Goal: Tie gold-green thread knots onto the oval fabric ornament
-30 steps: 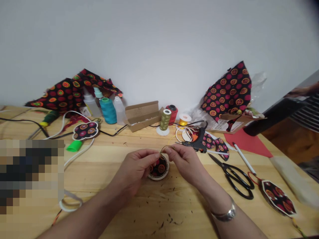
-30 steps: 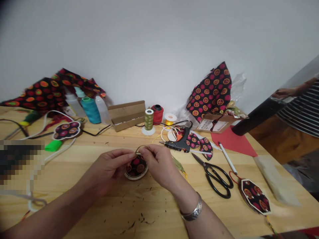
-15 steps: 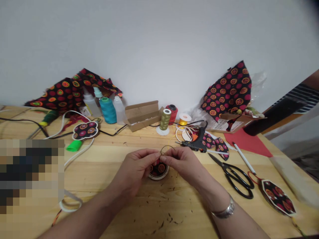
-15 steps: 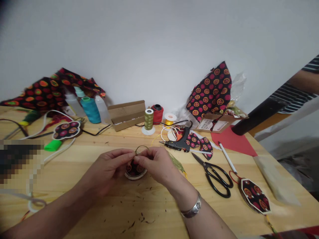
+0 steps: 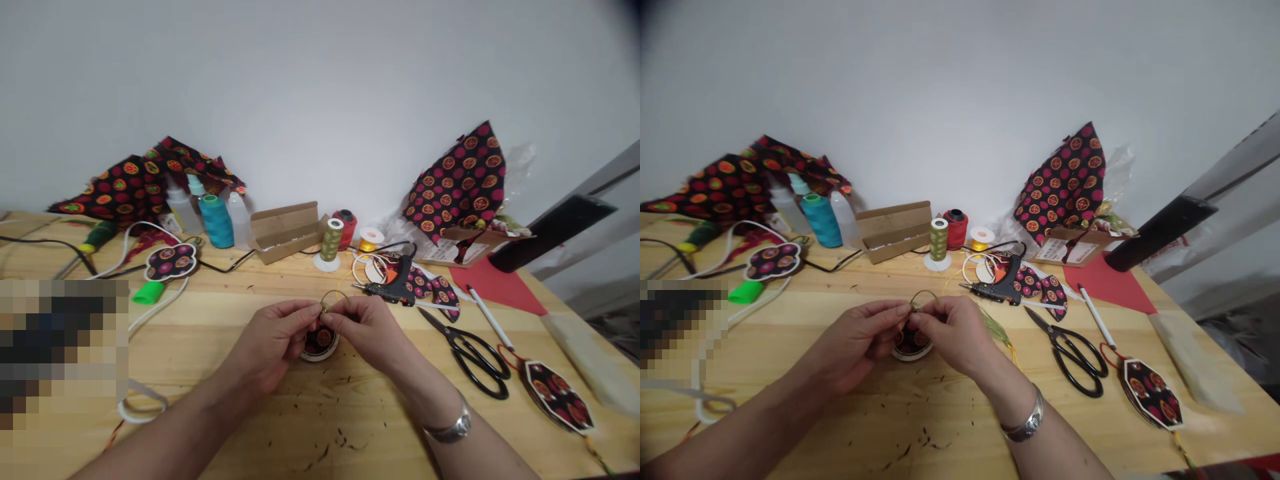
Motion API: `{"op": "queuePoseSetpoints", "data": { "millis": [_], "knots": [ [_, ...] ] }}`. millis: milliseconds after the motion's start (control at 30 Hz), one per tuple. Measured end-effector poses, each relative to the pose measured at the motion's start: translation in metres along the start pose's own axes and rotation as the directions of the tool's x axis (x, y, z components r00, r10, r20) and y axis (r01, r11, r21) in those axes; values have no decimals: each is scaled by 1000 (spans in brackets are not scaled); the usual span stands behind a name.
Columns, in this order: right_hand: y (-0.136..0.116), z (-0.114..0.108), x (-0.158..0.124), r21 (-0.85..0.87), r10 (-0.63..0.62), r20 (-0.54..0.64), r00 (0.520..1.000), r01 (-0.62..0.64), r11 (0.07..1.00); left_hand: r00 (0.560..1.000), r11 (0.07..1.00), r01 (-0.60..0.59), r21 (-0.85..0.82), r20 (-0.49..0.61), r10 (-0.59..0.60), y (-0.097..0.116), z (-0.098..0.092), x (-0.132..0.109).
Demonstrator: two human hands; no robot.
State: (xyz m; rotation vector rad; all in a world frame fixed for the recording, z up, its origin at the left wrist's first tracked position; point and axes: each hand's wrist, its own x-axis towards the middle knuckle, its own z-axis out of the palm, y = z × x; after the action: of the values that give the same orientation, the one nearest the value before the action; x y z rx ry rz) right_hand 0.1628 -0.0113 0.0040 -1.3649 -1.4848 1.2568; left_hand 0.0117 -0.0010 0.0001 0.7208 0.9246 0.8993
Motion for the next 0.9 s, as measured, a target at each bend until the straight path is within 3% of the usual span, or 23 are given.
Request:
{"op": "queuePoseSetpoints", "data": {
  "millis": [300, 600, 900],
  "knots": [
    [-1, -1, 0, -11, 10, 8, 1000, -10, 1000, 999, 999, -10, 38, 37, 9, -2, 0, -1],
    [-1, 0, -1, -74, 16, 23, 1000, -15, 997, 1000, 1000, -4, 24, -7, 4, 1, 1, 0],
    [-5, -4, -8, -370, -174, -111, 978, 122, 921, 994, 996, -45, 82, -95, 52, -2, -2, 2]
  ]
}}
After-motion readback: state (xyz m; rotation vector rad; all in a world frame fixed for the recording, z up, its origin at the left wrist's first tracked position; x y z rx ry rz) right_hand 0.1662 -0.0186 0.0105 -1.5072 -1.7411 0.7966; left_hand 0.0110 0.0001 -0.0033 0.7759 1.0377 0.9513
